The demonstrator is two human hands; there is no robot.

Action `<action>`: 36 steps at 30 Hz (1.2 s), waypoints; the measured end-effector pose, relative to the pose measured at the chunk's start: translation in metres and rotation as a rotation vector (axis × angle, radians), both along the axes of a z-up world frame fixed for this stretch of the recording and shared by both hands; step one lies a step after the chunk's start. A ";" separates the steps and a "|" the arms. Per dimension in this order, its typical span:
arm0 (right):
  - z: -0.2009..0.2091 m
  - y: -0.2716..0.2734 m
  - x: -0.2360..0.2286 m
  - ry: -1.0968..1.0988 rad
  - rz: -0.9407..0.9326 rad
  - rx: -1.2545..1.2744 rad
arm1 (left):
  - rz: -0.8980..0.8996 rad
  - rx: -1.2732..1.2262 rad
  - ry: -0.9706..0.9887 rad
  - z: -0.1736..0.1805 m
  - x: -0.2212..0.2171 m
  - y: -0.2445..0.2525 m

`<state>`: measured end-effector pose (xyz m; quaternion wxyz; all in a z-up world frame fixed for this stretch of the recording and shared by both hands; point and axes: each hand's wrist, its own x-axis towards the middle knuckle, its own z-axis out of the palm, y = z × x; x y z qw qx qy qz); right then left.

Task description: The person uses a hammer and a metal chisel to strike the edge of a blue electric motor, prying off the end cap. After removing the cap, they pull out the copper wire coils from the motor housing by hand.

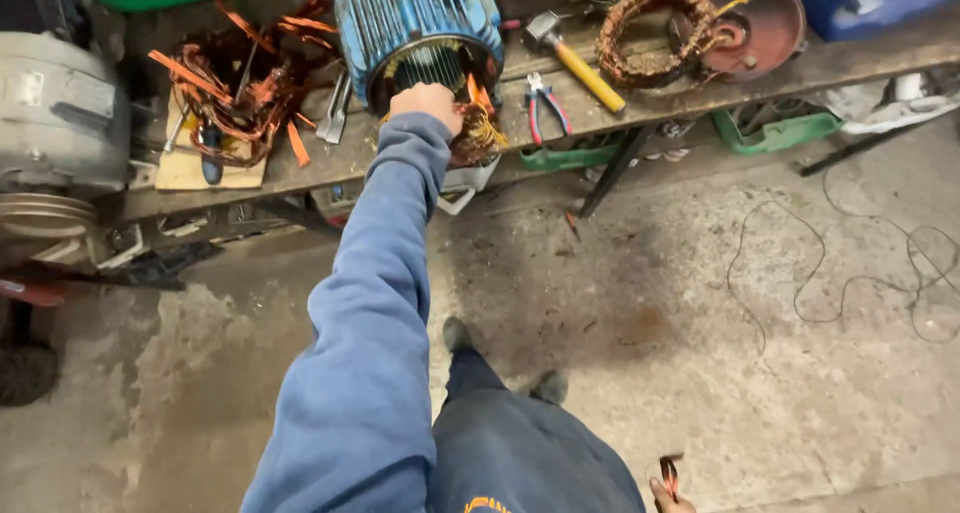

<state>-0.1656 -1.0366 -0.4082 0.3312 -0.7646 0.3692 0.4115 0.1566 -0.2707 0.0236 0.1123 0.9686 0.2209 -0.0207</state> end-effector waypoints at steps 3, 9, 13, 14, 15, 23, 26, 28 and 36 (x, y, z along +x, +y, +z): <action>0.000 -0.007 0.026 0.178 -0.231 0.178 | -0.022 0.018 0.018 -0.006 0.002 0.000; -0.008 -0.029 0.033 -0.193 0.695 -0.187 | 0.197 -0.126 0.002 -0.029 0.021 -0.022; 0.010 -0.018 0.040 -0.094 0.542 -0.263 | 0.169 -0.170 -0.140 -0.022 0.014 -0.044; 0.010 -0.009 0.056 0.078 0.442 -0.290 | 0.128 -0.169 -0.124 -0.012 0.010 -0.042; 0.010 -0.002 0.072 0.248 0.339 -0.314 | 0.086 -0.168 -0.108 -0.001 0.006 -0.041; 0.008 0.116 0.134 -0.238 0.631 -0.012 | -0.118 -0.140 -0.566 -0.006 -0.064 -0.042; 0.071 0.242 0.163 -0.362 1.007 -0.001 | -0.078 -0.263 -1.013 -0.041 -0.149 -0.039; 0.120 0.339 0.176 -0.451 1.058 0.167 | -0.022 -0.420 -1.138 -0.107 -0.191 -0.024; 0.365 0.742 0.171 -0.997 1.651 0.434 | 0.783 -1.292 -1.053 -0.339 -0.358 0.109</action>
